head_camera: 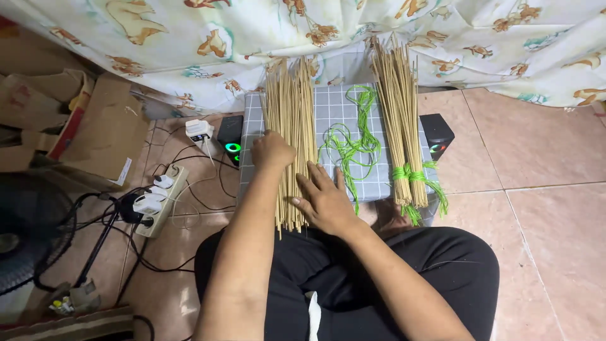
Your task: Bundling and tying long thin sticks together with green plastic string to make brooms.
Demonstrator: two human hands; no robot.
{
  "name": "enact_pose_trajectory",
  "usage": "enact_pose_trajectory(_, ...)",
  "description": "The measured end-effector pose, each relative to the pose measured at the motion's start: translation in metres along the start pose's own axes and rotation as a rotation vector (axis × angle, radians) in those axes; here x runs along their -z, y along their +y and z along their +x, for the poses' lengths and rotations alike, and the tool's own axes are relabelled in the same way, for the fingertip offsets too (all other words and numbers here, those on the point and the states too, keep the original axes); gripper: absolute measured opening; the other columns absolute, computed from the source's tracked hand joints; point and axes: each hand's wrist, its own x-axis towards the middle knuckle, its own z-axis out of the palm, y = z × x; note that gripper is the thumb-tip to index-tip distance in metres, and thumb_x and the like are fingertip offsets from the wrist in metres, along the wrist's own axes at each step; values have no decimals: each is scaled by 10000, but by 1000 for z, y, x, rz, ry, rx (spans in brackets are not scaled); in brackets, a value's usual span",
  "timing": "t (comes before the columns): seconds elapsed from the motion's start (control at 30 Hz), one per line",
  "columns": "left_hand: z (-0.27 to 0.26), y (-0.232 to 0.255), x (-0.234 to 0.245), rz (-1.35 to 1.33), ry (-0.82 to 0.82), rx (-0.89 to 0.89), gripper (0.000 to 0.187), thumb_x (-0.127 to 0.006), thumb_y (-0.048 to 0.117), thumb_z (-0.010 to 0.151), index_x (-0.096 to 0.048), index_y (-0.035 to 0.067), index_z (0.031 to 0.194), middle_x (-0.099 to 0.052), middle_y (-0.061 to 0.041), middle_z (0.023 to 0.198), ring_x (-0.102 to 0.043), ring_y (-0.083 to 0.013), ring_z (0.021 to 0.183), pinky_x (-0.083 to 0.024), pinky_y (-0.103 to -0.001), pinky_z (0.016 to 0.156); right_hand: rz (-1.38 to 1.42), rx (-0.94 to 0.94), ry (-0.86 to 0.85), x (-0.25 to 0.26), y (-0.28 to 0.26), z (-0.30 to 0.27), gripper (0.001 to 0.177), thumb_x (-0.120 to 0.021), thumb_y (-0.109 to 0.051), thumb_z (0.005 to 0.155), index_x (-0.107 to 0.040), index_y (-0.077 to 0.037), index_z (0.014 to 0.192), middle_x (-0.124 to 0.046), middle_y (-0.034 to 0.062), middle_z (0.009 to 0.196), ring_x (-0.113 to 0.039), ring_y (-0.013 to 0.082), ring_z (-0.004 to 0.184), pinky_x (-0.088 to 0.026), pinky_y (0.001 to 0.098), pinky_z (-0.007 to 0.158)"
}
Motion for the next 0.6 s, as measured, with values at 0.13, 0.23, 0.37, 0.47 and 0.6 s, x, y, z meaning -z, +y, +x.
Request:
enact_pose_trajectory(0.13, 3, -2, -6, 90, 38, 17, 626, -616, 146, 906, -431, -148, 1427, -570, -356, 1176, -602, -548, 1152, -535, -669, 872, 0, -3, -10, 3, -1, 0, 667, -368, -630, 1036, -487, -171, 1504, -361, 211, 1610, -322, 388, 1504, -74, 675, 1202)
enact_pose_trajectory(0.23, 9, 1, -9, 124, 73, 5, 623, -634, 97, 887, -428, -153, 1420, -590, -344, 1142, -628, -528, 1124, -547, -648, 853, -6, -6, -9, 2, 0, 2, 660, -380, -625, 1034, -483, -176, 1506, -364, 209, 1608, -322, 385, 1505, -75, 674, 1203)
enact_pose_trajectory(0.37, -9, 5, 4, 100, 96, -55, 530, -611, 34, 869, -501, -184, 1339, -643, -322, 1035, -683, -502, 1039, -569, -621, 801, -26, -8, -11, 0, 0, 0, 662, -384, -634, 1030, -472, -186, 1510, -363, 207, 1606, -334, 385, 1497, -85, 679, 1200)
enact_pose_trajectory(0.47, -13, 3, 8, 55, 73, -30, 416, -621, 29, 853, -610, -144, 1231, -681, -294, 957, -711, -487, 976, -587, -608, 784, -24, -9, -18, 2, -2, -1, 676, -355, -651, 1028, -471, -190, 1509, -344, 202, 1618, -325, 386, 1500, -88, 685, 1196)
enact_pose_trajectory(0.6, -20, 10, 10, 23, 70, -14, 336, -611, 18, 848, -664, -137, 1141, -699, -276, 958, -713, -482, 986, -589, -597, 803, -8, -30, -32, 2, -2, 1, 671, -369, -648, 1024, -465, -207, 1521, -345, 201, 1617, -321, 389, 1500, -76, 687, 1194)
